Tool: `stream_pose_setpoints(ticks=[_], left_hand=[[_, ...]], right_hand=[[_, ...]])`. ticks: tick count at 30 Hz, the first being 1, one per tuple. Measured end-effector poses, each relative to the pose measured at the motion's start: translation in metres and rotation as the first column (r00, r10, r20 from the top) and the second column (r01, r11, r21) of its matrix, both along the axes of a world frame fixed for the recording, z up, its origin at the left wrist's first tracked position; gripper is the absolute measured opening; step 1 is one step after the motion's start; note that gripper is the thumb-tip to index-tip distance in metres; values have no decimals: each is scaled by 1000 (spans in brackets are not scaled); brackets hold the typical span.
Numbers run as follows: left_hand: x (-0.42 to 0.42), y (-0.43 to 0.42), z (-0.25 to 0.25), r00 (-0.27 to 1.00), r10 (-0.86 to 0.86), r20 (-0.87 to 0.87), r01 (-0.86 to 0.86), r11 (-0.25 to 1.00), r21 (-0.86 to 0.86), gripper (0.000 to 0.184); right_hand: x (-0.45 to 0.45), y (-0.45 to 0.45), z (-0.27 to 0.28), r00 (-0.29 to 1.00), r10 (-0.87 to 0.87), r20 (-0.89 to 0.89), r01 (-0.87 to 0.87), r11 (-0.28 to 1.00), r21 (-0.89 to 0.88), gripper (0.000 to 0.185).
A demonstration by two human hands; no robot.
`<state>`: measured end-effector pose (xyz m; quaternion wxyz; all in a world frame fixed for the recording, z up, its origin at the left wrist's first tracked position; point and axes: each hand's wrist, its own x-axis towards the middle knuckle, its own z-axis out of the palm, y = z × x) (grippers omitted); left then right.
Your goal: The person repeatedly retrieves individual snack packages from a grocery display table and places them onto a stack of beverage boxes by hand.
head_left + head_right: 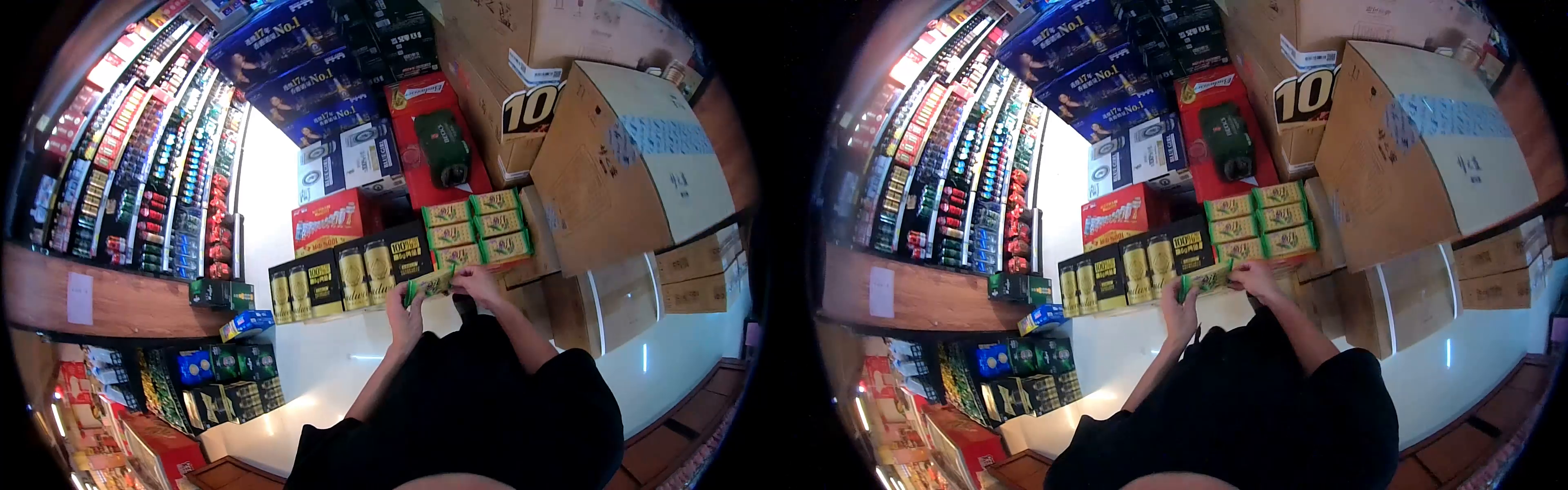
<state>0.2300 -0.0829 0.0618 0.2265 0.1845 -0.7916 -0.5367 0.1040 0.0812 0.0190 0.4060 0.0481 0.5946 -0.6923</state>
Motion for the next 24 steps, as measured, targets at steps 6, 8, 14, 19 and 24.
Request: stream_pose_setpoints(ticks=[6,8,14,19,24], left_hand=[[-104,-3,-3,1000,-13,25,6,962,272,28],[-134,-13,-10,990,-56,130,29,979,200,28],[-196,-34,-62,960,-8,279,6,1000,11,37],[-217,-28,-38,896,48,442,52,976,-212,42],[-219,-24,-36,868,57,493,52,977,-205,44]], right_hand=[[-84,6,3,942,61,-330,37,958,284,23],[-109,6,13,906,108,-408,52,930,363,21],[-143,-3,-14,874,30,-485,182,906,383,29],[-151,-6,1,838,110,-534,207,842,499,36],[-152,-4,9,756,191,-626,246,803,542,35]])
